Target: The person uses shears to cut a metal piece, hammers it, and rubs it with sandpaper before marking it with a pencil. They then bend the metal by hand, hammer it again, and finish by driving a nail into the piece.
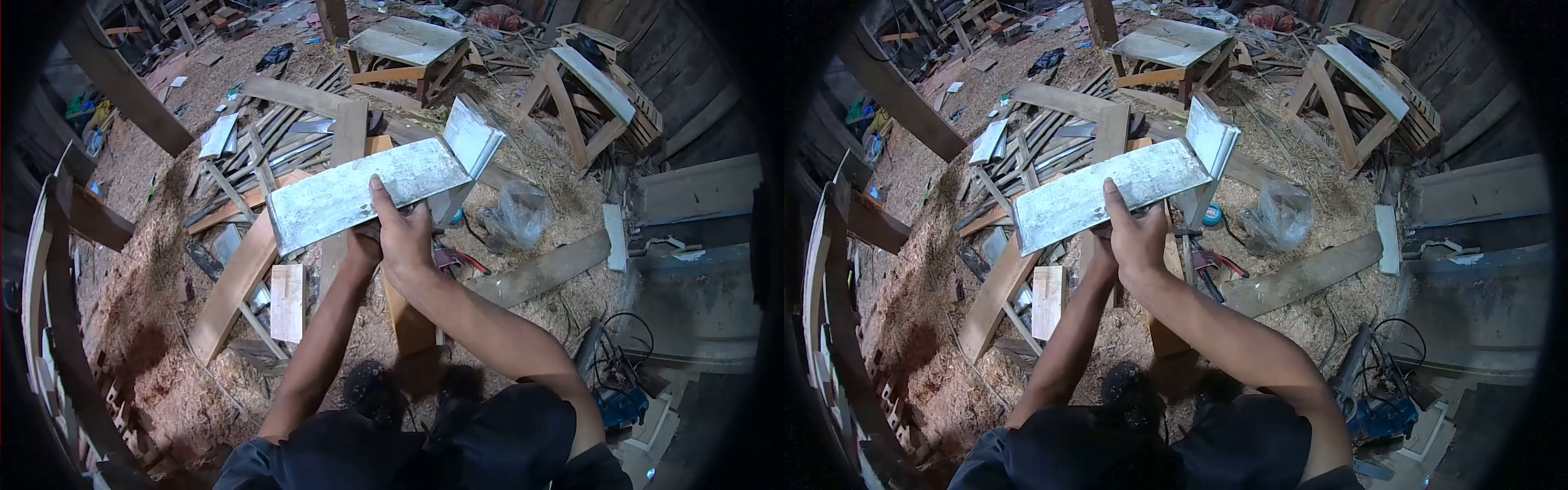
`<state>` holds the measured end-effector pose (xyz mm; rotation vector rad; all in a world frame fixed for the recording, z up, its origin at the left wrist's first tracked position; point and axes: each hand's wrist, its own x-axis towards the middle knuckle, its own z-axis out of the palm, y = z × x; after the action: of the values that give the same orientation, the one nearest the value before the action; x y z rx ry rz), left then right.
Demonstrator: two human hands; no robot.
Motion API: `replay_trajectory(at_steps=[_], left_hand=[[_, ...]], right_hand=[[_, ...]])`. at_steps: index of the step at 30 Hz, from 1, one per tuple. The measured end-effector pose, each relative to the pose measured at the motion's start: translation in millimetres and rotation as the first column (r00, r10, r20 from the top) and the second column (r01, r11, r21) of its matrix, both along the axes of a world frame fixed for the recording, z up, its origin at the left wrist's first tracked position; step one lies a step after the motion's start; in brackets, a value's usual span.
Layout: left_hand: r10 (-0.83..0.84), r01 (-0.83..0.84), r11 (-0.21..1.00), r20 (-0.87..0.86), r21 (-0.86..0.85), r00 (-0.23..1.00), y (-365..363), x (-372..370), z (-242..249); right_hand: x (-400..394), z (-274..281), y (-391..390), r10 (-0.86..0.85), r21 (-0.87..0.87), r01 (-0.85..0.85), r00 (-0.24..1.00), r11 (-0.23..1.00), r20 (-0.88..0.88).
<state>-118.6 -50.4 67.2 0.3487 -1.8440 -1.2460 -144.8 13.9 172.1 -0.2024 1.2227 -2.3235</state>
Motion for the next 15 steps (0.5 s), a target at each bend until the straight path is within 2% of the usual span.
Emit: replay_trajectory(at_steps=[4, 5, 7, 8, 11, 13, 15], left_hand=[[-0.024, 0.023, 0.999, 0.036, 0.032, 0.999, -6, -9, 1], [-0.047, 0.044, 0.997, 0.056, 0.057, 0.997, -9, -9, 0], [-0.086, 0.079, 0.992, 0.076, 0.098, 0.993, -15, -7, 0], [-0.099, 0.09, 0.99, 0.083, 0.113, 0.992, -17, -7, 0], [-0.124, 0.107, 0.981, 0.102, 0.16, 0.987, -20, -2, 9], [-0.142, 0.117, 0.973, 0.116, 0.198, 0.983, -23, -2, 15], [-0.221, 0.159, 0.934, 0.167, 0.321, 0.961, -26, -5, 20]], right_hand=[[0, -6, -2, 0.005, 0.035, -0.002, 0.997, 0.999, -0.074], [-2, -3, 5, 0.098, 0.014, -0.099, 0.993, 0.995, 0.069], [-5, 17, 20, 0.283, -0.067, -0.277, 0.897, 0.959, 0.34], [-4, 22, 22, 0.299, -0.066, -0.296, 0.882, 0.953, 0.364], [-22, 10, 35, 0.419, 0.14, -0.478, 0.851, 0.867, 0.316], [-22, 5, 32, 0.352, 0.027, -0.391, 0.855, 0.92, 0.38], [-20, 6, 31, 0.28, -0.077, -0.275, 0.857, 0.958, 0.432]])
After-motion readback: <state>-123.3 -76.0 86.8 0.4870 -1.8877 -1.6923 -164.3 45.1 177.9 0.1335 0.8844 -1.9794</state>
